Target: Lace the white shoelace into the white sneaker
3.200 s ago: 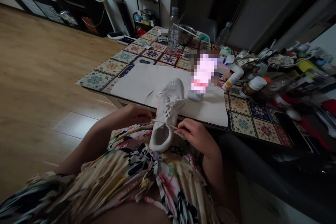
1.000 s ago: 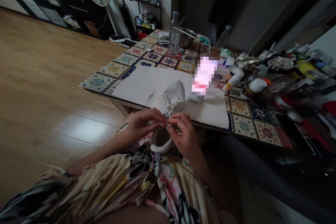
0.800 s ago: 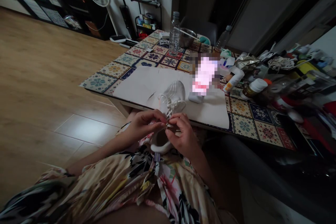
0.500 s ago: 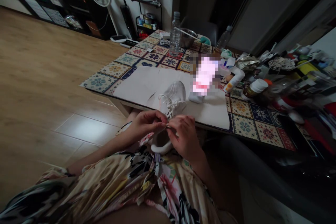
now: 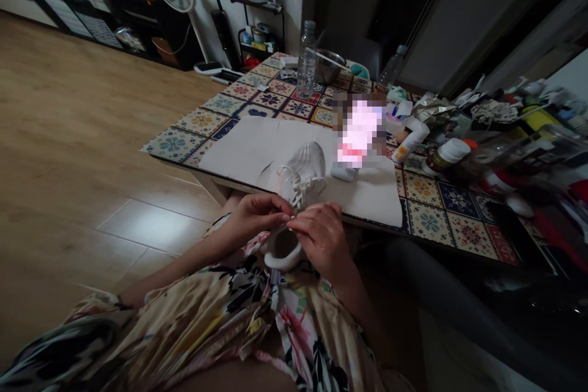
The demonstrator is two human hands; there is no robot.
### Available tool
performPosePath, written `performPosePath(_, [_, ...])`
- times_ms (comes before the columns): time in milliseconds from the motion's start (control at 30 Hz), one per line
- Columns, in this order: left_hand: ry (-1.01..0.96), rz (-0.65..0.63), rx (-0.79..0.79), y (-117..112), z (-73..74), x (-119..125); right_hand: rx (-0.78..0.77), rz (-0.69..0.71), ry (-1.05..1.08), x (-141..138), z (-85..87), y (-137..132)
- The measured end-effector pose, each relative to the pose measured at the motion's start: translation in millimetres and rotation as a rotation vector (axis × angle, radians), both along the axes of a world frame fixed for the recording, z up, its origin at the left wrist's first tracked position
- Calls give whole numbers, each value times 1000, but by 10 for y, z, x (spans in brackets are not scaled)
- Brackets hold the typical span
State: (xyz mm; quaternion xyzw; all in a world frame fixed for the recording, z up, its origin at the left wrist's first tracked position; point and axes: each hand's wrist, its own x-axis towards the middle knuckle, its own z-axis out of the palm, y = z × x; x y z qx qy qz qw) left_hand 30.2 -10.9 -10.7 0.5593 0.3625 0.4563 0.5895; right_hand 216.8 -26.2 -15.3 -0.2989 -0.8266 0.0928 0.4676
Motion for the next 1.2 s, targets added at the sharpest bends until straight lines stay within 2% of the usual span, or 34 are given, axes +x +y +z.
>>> performPosePath(233, [-42,23,24,37,-61,-7,94,-32,41,8,-9,9])
performPosePath(367, [-150,92,36,133,-116,11,95,29,-52,91,0,-2])
performPosePath(467, [-82,123,123,219,-171,19,56,115,-111,133,22,-4])
performPosePath(633, [1,182,283,313,-205,57,-20,212,-60,120,41,26])
performPosePath(900, [-28,206,328,348,-199,89,-30,290,1,94,21,69])
performPosePath(967, [8,151,330,346,-212,38,-29,276,-19,96,24,59])
performPosePath(1033, [49,99,344,335,-228,-37,-27,199,-46,100,26,44])
performPosePath(1167, [137,115,438,263,-210,-191,-69,6,-118,101,17,35])
performPosePath(1200, [167,82,468,236,-185,-219,-77,-14,-128,98,13,37])
